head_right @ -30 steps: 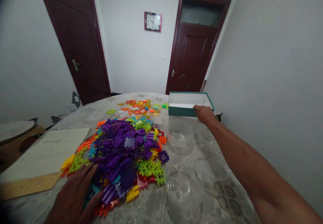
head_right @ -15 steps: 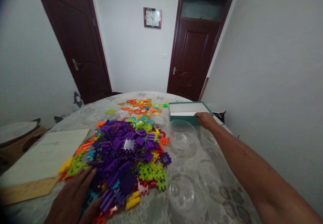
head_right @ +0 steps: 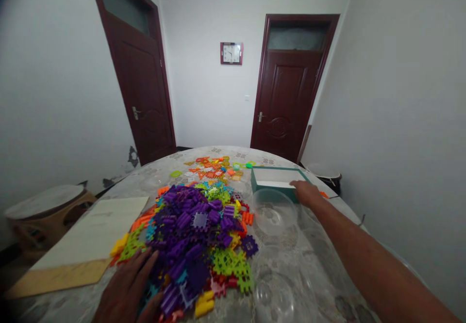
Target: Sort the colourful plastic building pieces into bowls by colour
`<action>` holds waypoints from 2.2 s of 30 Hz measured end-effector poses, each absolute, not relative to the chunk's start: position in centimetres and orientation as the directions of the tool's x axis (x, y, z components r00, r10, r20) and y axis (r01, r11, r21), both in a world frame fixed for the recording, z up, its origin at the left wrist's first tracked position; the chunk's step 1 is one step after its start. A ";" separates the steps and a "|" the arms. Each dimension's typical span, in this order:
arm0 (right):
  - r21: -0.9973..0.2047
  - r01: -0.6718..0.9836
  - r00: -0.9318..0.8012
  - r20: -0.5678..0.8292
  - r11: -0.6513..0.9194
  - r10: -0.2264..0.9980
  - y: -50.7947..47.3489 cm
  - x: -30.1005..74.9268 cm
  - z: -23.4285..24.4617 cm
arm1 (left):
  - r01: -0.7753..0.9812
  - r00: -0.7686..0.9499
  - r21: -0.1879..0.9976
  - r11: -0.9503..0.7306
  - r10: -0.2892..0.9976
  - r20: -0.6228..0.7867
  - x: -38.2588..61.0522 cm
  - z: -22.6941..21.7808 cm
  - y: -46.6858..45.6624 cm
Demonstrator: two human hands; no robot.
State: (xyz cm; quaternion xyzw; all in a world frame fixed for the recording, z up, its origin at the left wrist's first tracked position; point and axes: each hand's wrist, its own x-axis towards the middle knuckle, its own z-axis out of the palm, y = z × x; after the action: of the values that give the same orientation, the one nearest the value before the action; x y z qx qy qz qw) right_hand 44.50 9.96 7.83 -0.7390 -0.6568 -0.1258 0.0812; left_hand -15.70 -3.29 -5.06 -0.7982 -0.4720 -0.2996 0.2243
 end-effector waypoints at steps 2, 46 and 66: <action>0.040 0.990 0.115 0.354 -0.138 0.928 9.2 43.0 9.6 | 0.882 0.387 -0.091 -0.462 0.603 0.698 -15.5 -4.5 -3.5; -0.417 0.759 -0.329 0.417 0.500 0.847 -9.0 10.2 -2.2 | 0.858 0.487 0.034 -0.512 0.833 0.261 -0.1 6.6 6.5; -0.475 0.735 -0.118 0.614 0.484 0.780 -5.8 12.0 -3.8 | 0.685 0.635 0.229 -0.692 0.720 0.280 -9.9 6.1 -2.6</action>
State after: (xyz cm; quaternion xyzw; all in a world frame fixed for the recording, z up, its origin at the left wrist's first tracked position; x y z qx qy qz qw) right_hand 11.96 -5.80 -3.81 -0.5070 -0.7471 0.0267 0.4291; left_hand -9.90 -2.62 6.13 -0.9027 -0.3890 -0.1767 -0.0505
